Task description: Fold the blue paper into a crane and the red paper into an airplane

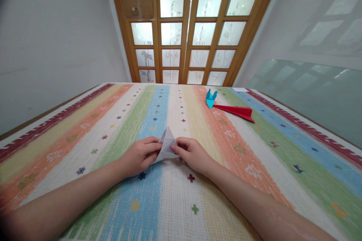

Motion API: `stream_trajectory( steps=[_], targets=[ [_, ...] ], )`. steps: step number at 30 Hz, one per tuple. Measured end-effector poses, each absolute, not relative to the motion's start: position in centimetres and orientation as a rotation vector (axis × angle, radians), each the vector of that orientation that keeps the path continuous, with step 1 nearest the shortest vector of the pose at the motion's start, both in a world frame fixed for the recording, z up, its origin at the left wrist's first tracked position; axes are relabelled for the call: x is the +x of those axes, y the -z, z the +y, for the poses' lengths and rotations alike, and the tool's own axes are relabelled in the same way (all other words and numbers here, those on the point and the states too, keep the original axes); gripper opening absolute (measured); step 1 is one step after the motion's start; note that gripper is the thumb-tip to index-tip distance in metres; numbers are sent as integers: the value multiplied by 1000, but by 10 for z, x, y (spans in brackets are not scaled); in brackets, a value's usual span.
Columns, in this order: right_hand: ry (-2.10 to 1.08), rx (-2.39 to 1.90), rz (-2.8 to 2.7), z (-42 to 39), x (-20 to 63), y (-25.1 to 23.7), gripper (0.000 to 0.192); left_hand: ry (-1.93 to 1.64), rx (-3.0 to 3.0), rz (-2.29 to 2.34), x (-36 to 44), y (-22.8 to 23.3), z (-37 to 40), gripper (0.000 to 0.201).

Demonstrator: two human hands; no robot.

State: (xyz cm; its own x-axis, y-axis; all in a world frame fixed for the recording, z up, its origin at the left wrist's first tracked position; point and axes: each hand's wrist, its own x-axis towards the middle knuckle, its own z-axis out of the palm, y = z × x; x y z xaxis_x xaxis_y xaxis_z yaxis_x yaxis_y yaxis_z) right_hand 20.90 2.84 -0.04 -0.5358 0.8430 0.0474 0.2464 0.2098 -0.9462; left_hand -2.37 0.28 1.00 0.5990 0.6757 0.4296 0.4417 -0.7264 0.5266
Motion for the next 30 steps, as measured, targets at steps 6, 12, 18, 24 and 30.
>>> stream_trajectory(
  steps=[6,12,18,24,30],
  targets=[
    [-1659,-1031,-1601,26,203,0,34,-962,2281,930,-22,-14,3,28],
    [-1757,-902,-1488,22,199,-2,35,-1024,2263,1178,-20,-15,2,20],
    [-1788,-867,-1496,16,195,-3,35,-1006,2213,1244,-16,-13,1,24],
    [-1830,-880,-1442,17,195,3,37,-1070,2271,1225,-16,-14,0,16],
    [-1806,-816,-1505,12,191,-4,38,-1102,2302,1096,-16,-15,-5,12]
  ],
)
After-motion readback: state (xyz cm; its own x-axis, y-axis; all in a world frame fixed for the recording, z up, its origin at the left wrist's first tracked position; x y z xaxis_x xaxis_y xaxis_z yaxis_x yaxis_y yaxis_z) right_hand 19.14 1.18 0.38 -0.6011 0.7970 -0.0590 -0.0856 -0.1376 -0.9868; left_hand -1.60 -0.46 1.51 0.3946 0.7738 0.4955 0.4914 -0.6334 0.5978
